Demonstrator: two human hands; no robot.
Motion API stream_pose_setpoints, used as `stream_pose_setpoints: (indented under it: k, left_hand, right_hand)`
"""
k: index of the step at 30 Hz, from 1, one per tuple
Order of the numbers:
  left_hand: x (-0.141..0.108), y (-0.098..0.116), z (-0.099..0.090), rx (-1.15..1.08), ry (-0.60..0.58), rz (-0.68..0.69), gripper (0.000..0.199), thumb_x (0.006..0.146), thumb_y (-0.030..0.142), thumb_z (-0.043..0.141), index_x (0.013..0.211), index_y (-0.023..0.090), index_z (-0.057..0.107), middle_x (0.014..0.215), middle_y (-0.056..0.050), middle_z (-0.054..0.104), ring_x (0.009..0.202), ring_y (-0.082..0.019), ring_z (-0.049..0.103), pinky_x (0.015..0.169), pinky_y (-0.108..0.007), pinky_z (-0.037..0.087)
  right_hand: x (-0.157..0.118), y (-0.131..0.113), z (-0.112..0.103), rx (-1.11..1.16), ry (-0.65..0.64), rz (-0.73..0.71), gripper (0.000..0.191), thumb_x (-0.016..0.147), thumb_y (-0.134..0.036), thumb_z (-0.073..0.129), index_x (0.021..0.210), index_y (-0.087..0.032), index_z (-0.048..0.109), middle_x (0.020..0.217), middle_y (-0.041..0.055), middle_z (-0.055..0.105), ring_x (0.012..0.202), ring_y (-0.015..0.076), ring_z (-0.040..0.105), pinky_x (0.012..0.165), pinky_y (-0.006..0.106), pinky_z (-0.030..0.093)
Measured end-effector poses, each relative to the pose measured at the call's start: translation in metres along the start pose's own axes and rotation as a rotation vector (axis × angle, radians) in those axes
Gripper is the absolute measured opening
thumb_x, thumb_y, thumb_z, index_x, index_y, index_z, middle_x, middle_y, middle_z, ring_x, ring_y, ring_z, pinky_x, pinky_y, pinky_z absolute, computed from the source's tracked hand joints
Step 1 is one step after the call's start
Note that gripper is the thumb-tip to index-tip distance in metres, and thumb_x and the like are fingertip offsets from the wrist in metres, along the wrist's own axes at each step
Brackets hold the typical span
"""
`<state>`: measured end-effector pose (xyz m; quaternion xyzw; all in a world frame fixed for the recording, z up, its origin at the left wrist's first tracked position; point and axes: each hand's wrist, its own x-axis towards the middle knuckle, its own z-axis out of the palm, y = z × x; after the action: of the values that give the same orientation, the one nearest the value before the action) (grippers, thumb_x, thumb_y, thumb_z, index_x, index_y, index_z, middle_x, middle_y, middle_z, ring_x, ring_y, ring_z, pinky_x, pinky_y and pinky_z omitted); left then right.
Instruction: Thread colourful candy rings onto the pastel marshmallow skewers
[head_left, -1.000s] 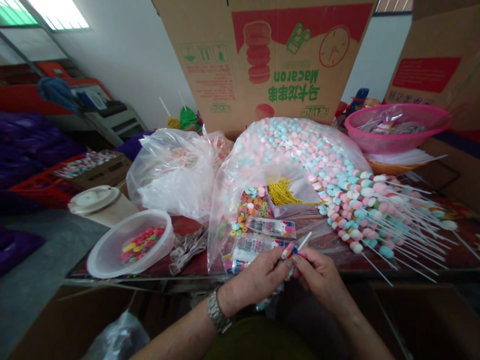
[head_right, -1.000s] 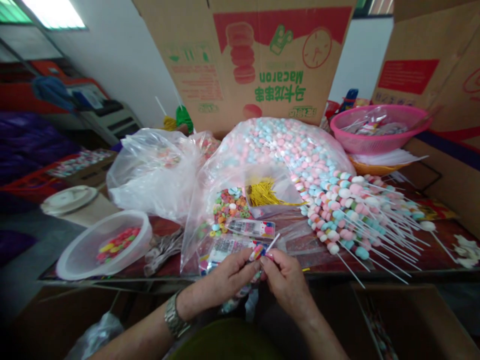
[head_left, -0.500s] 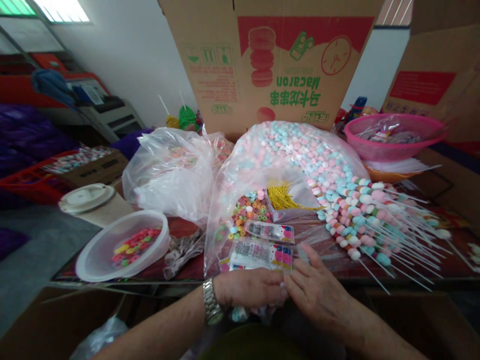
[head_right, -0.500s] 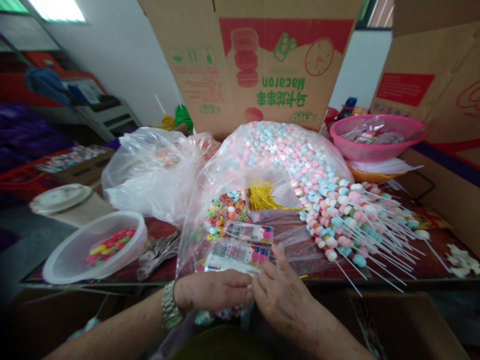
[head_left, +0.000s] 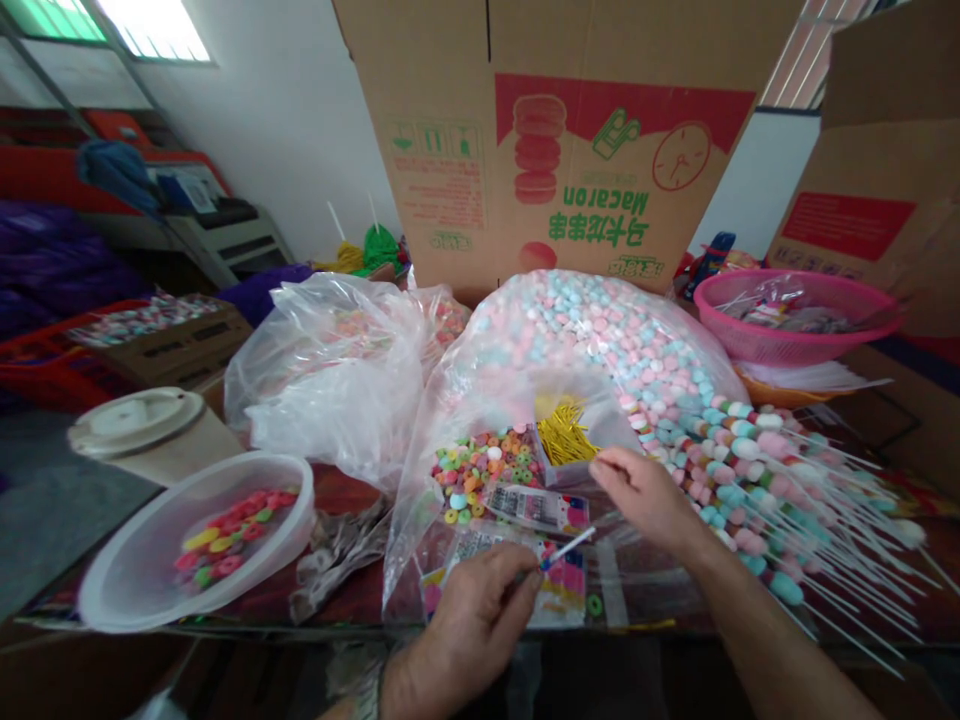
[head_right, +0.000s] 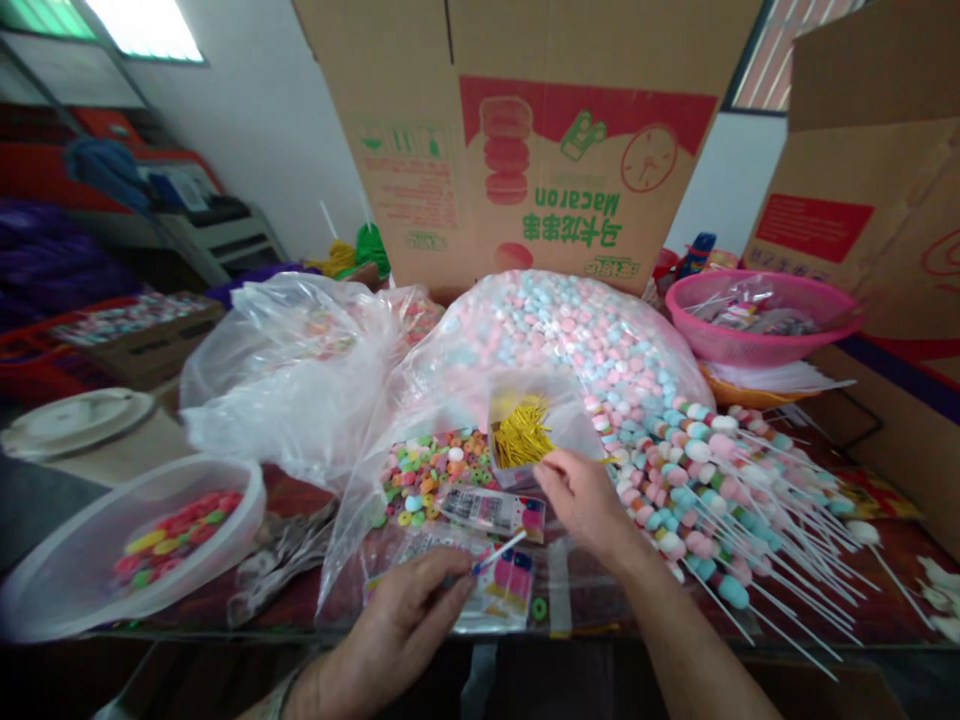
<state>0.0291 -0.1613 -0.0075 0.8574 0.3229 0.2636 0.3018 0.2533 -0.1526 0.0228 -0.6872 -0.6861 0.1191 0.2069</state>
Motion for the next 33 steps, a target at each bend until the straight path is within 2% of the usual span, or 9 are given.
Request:
stream_pose_setpoints:
  k: [5, 10, 13, 17, 20, 23, 27, 30, 33]
  left_hand:
    - [0.005, -0.013, 0.005, -0.566, 0.122, -0.438, 0.021, 0.082, 0.035, 0.056, 0.072, 0.017, 0.062, 0.062, 0.000, 0.057, 0.059, -0.012, 0.049, 0.055, -0.021, 0.038]
    - [0.012, -0.018, -0.008, -0.814, 0.197, -0.647, 0.026, 0.067, 0.040, 0.068, 0.066, 0.015, 0.063, 0.057, 0.002, 0.055, 0.054, -0.010, 0.046, 0.052, -0.020, 0.038]
    - [0.014, -0.014, -0.013, -0.884, 0.195, -0.762, 0.027, 0.064, 0.042, 0.069, 0.065, 0.015, 0.061, 0.055, 0.002, 0.054, 0.052, -0.010, 0.048, 0.044, -0.018, 0.034]
    - [0.017, -0.003, -0.007, -0.934, 0.171, -0.895, 0.026, 0.064, 0.041, 0.067, 0.074, 0.017, 0.061, 0.058, 0.002, 0.056, 0.051, -0.012, 0.053, 0.034, -0.015, 0.022]
    - [0.017, 0.005, 0.001, -0.960, 0.174, -0.882, 0.024, 0.065, 0.038, 0.066, 0.075, 0.017, 0.063, 0.056, 0.003, 0.054, 0.048, -0.011, 0.052, 0.032, -0.015, 0.023]
    - [0.015, 0.011, 0.007, -0.964, 0.174, -0.807, 0.018, 0.066, 0.034, 0.064, 0.069, 0.016, 0.064, 0.050, 0.004, 0.051, 0.043, -0.008, 0.045, 0.035, -0.016, 0.027]
    - [0.008, 0.017, 0.011, -0.931, 0.126, -0.724, 0.014, 0.068, 0.026, 0.058, 0.061, 0.015, 0.062, 0.049, 0.004, 0.049, 0.044, -0.007, 0.041, 0.039, -0.017, 0.029]
    - [0.001, 0.018, 0.011, -0.905, 0.052, -0.675, 0.014, 0.072, 0.025, 0.054, 0.068, 0.015, 0.063, 0.052, 0.004, 0.051, 0.047, -0.008, 0.043, 0.042, -0.018, 0.030]
    - [-0.005, 0.019, 0.006, -0.898, -0.044, -0.494, 0.019, 0.078, 0.029, 0.055, 0.074, 0.015, 0.066, 0.064, 0.000, 0.059, 0.061, -0.011, 0.051, 0.057, -0.020, 0.041]
  right_hand:
    - [0.095, 0.026, 0.010, -0.264, 0.016, -0.001, 0.027, 0.080, -0.005, 0.045, 0.080, -0.016, 0.069, 0.087, 0.0101, 0.066, 0.086, 0.0216, 0.059, 0.072, 0.029, 0.040]
    - [0.115, 0.027, 0.004, -0.422, -0.057, -0.026, 0.021, 0.077, -0.006, 0.051, 0.071, -0.016, 0.070, 0.093, 0.0122, 0.066, 0.092, 0.0245, 0.058, 0.073, 0.029, 0.039]
    - [0.095, 0.030, -0.026, -0.486, -0.054, 0.035, 0.021, 0.076, -0.006, 0.050, 0.072, -0.014, 0.069, 0.093, 0.0136, 0.066, 0.087, 0.0249, 0.060, 0.067, 0.029, 0.039]
    - [0.031, 0.011, -0.048, -0.401, -0.052, 0.095, 0.027, 0.088, -0.020, 0.041, 0.080, -0.015, 0.066, 0.071, 0.0077, 0.064, 0.067, 0.0201, 0.059, 0.058, 0.027, 0.038]
    - [-0.026, -0.022, -0.027, 0.232, -0.183, 0.002, 0.029, 0.090, -0.033, 0.040, 0.083, -0.018, 0.063, 0.065, 0.0001, 0.060, 0.061, 0.0143, 0.055, 0.056, 0.022, 0.039]
    - [-0.063, -0.051, 0.013, 0.588, -0.237, 0.107, 0.033, 0.090, -0.036, 0.039, 0.065, -0.019, 0.053, 0.052, -0.0037, 0.051, 0.051, 0.0108, 0.048, 0.051, 0.021, 0.035]
    - [-0.072, -0.059, 0.045, 0.769, -0.243, 0.222, 0.041, 0.091, -0.041, 0.038, 0.055, -0.020, 0.042, 0.044, -0.0056, 0.043, 0.045, 0.0091, 0.040, 0.048, 0.021, 0.032]
    - [-0.072, -0.056, 0.047, 0.801, -0.257, 0.245, 0.044, 0.091, -0.044, 0.038, 0.053, -0.020, 0.040, 0.042, -0.0057, 0.041, 0.043, 0.0091, 0.039, 0.046, 0.021, 0.030]
    - [-0.078, -0.057, 0.046, 0.756, -0.156, 0.197, 0.041, 0.090, -0.044, 0.039, 0.056, -0.020, 0.043, 0.044, -0.0052, 0.042, 0.045, 0.0101, 0.040, 0.047, 0.022, 0.032]
